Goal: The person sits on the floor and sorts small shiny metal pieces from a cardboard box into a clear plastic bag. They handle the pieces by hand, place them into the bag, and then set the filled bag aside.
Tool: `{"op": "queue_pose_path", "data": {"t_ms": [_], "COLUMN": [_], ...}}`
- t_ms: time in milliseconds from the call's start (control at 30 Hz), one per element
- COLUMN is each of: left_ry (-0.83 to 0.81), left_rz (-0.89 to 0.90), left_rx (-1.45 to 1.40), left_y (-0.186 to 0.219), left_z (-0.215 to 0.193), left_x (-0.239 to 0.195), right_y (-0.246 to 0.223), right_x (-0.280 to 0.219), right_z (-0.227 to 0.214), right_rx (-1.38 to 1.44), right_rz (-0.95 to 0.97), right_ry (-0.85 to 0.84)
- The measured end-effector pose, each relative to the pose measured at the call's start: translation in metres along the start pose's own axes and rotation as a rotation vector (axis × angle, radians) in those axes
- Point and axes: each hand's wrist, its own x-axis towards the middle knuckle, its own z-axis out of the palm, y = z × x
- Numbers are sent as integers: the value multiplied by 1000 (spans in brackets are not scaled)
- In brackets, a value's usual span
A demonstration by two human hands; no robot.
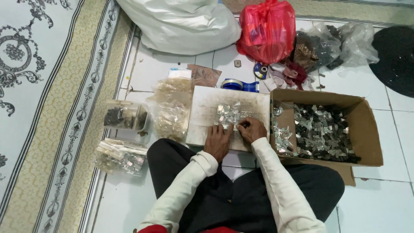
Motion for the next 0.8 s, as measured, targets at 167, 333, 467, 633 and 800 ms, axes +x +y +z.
{"op": "queue_pose_path", "data": {"t_ms": [167,333,467,633,800], "left_ry": [-79,-89,-16,66,159], "left_rz": [-66,-98,-111,-94,-114], "left_rx": [17,-6,41,113,84], "left_y": [8,12,12,14,13], "left_z": [-3,8,19,20,35], "left_x": [-8,-14,-19,-18,-22], "right_y": [7,32,-20,-22,-4], "right_x": [6,18,0,22,37], "right_z": [2,17,3,38,56], "right_rx": [49,49,-115,-376,-418], "right_rz": [-14,-78,-515,-826,-768], "right_ry": [-3,7,274,235,100]}}
